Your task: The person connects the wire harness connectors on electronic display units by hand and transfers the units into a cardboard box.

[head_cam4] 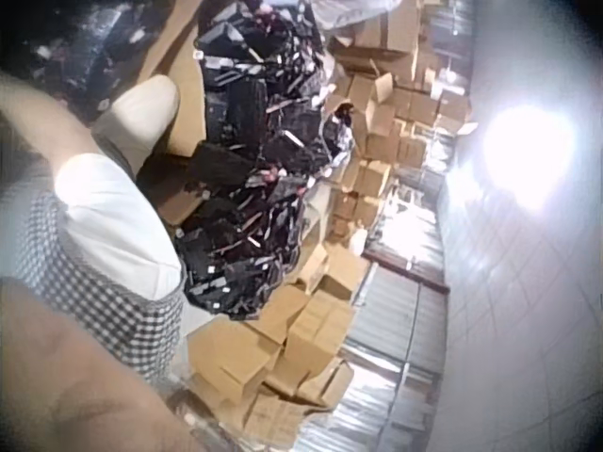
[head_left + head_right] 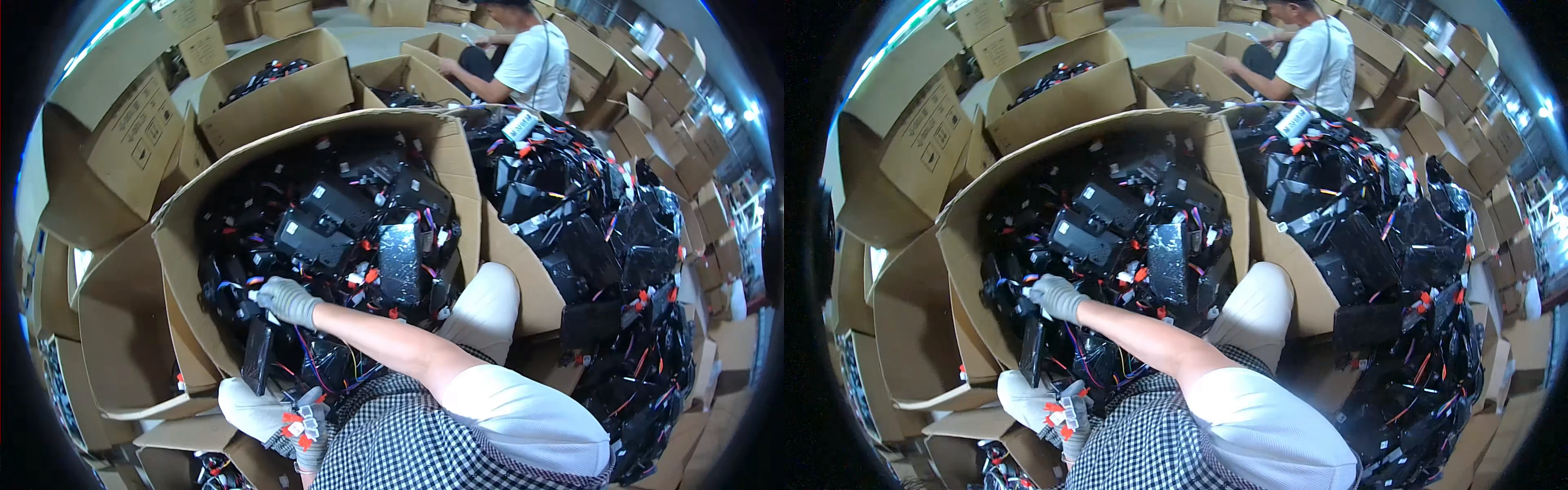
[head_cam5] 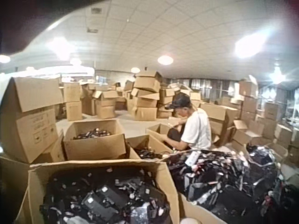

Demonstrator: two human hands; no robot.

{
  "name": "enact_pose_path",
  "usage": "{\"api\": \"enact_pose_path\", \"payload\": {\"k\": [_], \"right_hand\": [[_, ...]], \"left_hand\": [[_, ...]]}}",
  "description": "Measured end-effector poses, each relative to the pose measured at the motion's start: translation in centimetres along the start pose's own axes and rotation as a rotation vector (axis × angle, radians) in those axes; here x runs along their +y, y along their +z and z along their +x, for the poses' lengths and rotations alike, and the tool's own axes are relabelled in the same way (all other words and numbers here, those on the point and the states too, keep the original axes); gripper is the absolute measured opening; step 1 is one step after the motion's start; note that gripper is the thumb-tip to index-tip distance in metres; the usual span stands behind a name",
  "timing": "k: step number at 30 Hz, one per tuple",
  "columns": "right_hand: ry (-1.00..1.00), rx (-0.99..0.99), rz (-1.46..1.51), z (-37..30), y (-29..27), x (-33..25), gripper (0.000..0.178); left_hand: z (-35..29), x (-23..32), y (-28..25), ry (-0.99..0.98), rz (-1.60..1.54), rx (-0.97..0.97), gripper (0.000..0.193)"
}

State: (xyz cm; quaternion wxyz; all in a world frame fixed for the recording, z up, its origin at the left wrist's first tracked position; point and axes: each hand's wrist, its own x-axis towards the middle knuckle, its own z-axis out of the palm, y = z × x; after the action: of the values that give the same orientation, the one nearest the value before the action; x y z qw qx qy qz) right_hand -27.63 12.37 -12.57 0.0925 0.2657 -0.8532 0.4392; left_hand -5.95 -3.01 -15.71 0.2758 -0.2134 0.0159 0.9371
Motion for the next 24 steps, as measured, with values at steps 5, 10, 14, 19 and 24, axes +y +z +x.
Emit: {"api": "enact_pose_path", "payload": {"k": [5, 10, 14, 19, 24], "right_hand": [[-0.282, 0.249, -0.174, 0.4, -8.8, -11.2, 0.012], [-0.584, 0.274, -0.285, -1.5, -10.1, -14.1, 0.011], [-0.752, -0.09, -0.079, -7.3, -7.9, -13.1, 0.022], [-0.675, -0.429, -0.073, -12.3, -8.8, -12.9, 0.011], [-0.677, -0.707, -0.058, -13.2, -9.4, -14.0, 0.011]], "left_hand": [[0.2, 1.0, -1.1, 0.709, 0.738, 0.274, 0.055], [-2.1, 1.4, -2.6, 1.324, 1.304, 0.536, 0.054], [-2.1, -2.9, 9.1, 1.489, 1.591, 0.495, 0.037], [-3.3, -3.4, 8.0, 1.116, 1.093, 0.358, 0.04], [-2.6, -2.2, 7.9, 0.292, -0.043, -0.427, 0.058]]}}
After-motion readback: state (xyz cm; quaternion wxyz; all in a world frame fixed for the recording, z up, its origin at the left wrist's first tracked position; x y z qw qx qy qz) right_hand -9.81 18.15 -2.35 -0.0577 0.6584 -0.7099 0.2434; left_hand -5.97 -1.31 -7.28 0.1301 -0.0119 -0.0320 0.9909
